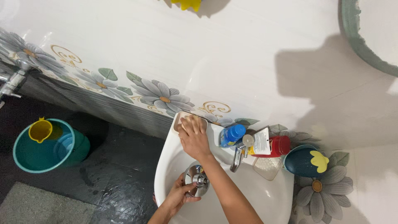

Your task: The person washes a shower head under running water in a bathroom sink. They rub the surface with their hands, rinse it, and repeatedly turn it over to clean different sides. The shower head is held and manipulated by hand throughout the process.

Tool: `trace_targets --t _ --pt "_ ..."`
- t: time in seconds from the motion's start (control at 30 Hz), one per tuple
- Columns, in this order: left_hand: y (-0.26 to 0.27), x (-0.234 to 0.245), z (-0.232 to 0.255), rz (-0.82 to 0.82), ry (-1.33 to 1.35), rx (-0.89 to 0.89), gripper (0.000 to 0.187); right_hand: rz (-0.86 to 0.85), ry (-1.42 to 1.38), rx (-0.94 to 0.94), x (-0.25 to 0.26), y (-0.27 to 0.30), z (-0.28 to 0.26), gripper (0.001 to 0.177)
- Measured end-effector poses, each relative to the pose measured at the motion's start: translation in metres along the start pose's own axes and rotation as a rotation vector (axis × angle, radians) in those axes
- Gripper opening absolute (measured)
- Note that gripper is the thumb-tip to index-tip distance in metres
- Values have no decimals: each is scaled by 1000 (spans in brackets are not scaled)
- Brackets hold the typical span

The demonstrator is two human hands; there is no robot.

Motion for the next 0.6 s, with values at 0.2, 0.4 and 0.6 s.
trace_targets --t 0.2,0.4,0.6 --pt "-1 2 -7 16 16 7 51 -29 -71 68 -5 -3 8 39" --pt "-1 3 -5 -11 12 -20 49 152 -56 43 -12 7 3 36" --pt "-6 12 -11 24 -71 -4 51 89 -66 -96 13 -2 10 63"
Point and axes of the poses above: each hand's wrist, its own y-axis away from the middle knuckle, its own x-axis out of the back of the hand, z = x × y, the point moved 5 cm from there along -y, towards the middle knuckle, and after that the axes turned 1 degree about -z, right-handed, at the moved point
